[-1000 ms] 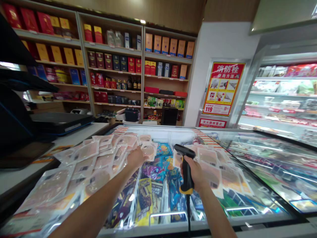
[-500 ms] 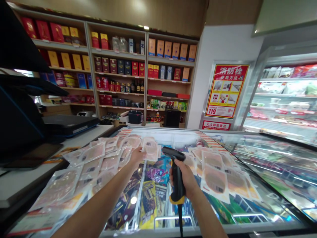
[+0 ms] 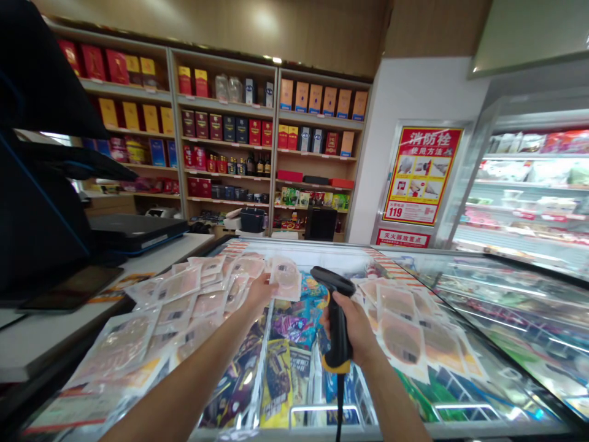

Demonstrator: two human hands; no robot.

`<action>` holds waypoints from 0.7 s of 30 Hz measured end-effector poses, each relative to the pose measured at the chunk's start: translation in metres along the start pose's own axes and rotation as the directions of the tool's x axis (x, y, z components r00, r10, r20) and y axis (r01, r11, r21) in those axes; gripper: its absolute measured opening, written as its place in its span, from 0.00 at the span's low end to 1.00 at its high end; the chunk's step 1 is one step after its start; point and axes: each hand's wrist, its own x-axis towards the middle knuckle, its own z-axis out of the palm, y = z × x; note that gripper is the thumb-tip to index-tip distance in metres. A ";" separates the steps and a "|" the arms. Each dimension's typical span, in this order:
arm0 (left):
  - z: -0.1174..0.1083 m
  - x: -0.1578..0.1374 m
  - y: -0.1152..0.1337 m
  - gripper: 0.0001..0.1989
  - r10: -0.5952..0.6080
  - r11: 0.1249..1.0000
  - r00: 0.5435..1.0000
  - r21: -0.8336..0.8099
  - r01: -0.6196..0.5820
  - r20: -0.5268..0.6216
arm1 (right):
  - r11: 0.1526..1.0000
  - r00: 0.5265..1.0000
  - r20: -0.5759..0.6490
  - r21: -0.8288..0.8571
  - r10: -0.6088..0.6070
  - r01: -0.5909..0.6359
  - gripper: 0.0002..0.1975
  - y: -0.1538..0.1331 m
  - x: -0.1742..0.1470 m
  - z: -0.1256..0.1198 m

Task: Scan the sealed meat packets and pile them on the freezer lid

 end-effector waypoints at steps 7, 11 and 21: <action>0.043 -0.017 0.007 0.15 -0.025 0.998 0.989 -0.049 0.032 0.148 | 0.997 0.967 -0.244 -0.028 -0.080 0.075 0.10 -0.022 0.004 -0.069; 0.073 -0.024 0.008 0.15 -0.028 0.999 0.979 -0.026 0.034 0.204 | 0.999 0.953 -0.298 0.014 -0.045 0.052 0.10 -0.027 0.001 -0.094; 0.125 -0.040 0.013 0.13 0.085 0.990 0.972 0.091 -0.107 0.217 | 0.996 0.905 -0.416 -0.012 -0.090 0.093 0.08 -0.029 -0.008 -0.123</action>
